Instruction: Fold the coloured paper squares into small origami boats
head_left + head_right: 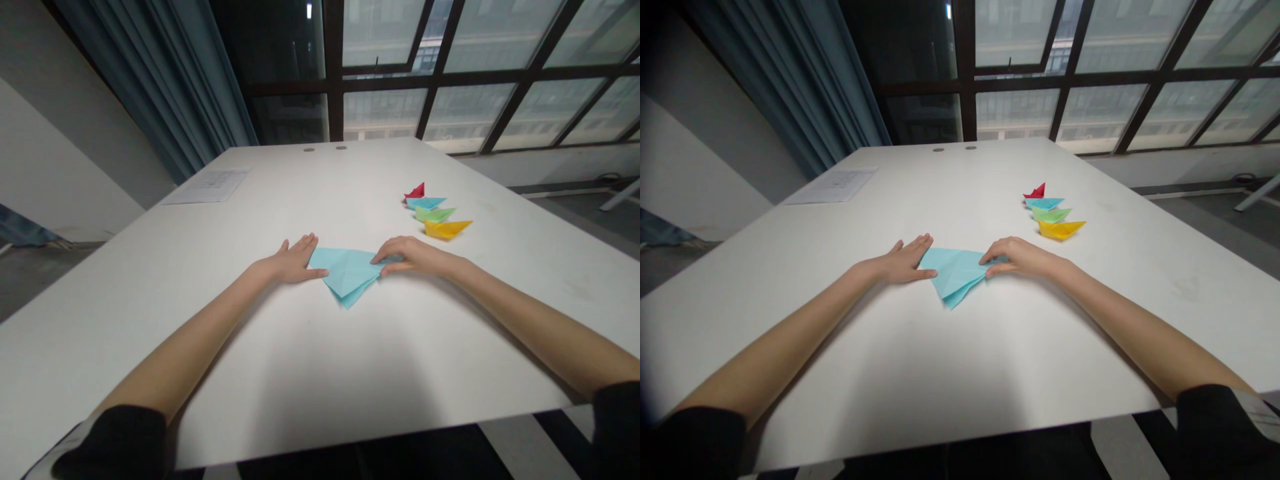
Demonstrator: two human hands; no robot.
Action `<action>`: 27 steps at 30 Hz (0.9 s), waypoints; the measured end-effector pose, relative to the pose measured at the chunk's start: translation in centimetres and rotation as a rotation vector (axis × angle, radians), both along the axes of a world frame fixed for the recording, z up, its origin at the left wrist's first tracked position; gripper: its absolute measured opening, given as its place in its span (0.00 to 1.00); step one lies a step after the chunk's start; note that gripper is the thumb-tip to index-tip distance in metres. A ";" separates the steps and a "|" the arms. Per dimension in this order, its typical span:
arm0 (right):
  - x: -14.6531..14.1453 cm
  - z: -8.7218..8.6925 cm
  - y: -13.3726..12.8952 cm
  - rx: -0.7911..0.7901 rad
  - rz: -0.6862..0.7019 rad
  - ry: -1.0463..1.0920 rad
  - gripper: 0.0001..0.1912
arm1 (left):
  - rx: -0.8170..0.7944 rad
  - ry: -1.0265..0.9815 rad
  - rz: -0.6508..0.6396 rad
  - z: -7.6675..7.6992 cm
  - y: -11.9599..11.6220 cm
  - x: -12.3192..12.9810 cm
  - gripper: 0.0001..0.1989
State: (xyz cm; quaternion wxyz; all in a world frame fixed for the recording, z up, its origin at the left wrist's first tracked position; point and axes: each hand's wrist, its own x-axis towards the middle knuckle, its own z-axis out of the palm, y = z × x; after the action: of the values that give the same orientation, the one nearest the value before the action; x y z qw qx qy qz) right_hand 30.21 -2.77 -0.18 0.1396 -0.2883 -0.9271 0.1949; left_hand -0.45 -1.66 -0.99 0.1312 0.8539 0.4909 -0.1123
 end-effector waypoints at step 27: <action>0.1 0.0 0.2 0.033 -0.707 0.141 0.16 | 0.210 -0.327 0.072 0.5 1.7 -0.6 0.34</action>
State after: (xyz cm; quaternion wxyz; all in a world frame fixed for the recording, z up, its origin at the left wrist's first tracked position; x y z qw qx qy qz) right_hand 30.31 -2.56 -0.14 0.2664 -0.5749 -0.7610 0.1390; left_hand -1.08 0.00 -0.51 0.1235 0.8516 0.5024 0.0845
